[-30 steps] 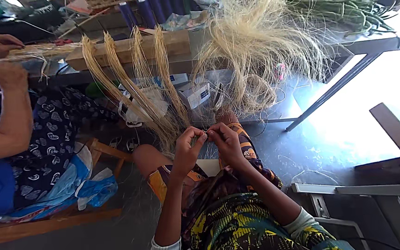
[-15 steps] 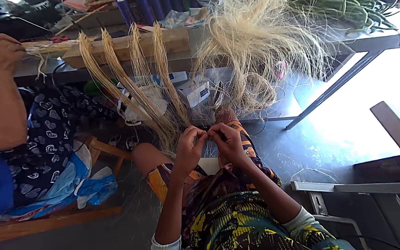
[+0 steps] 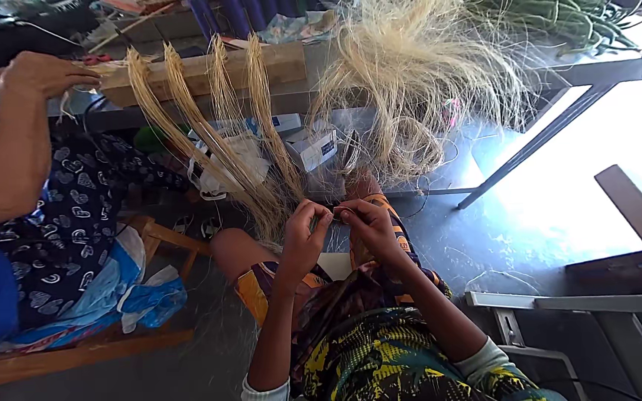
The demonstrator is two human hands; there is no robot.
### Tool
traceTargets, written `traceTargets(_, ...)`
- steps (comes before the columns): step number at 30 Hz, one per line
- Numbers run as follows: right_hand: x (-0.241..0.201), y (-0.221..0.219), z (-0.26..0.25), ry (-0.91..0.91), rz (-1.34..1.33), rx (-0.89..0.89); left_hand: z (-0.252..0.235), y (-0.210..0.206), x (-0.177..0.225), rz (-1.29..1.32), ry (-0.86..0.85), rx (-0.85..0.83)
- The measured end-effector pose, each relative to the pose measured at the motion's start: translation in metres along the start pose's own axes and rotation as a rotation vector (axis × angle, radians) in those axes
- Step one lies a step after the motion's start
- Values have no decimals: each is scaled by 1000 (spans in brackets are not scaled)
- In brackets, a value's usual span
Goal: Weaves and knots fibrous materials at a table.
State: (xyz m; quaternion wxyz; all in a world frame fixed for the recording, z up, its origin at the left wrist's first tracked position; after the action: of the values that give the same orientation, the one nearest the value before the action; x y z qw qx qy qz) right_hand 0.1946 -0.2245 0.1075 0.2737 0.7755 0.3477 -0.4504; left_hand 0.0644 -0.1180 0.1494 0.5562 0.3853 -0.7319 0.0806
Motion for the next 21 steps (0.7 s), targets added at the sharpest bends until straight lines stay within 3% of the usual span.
traceTargets(4, -1, 1, 3, 29, 64, -94, 0, -3, -1, 16, 16, -5)
traceTargets(8, 1, 11, 7, 149, 152, -12, 0, 1, -1, 4, 28, 17)
traceTargets(13, 4, 15, 4, 126, 196, -14, 1, 0, -1, -3, 33, 11)
traceTargets(17, 5, 17, 1, 118, 233, -182, 1, -2, -1, -1, 34, -2)
traceTargets(21, -1, 20, 1, 115, 139, -159, 1, -1, -2, 1, 34, -2)
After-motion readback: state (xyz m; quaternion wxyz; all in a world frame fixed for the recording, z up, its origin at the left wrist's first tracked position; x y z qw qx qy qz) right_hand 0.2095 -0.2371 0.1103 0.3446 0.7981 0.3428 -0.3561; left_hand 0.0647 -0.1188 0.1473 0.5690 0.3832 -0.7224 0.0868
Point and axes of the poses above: each hand's wrist, its own z-axis away from the middle knuckle, its own y-axis out of the back of the hand, x = y × z, the point moved 3 cm from there along -z, towards the middle knuckle, and after that the axes turned 9 degrees about z, right-handed, at the moved point
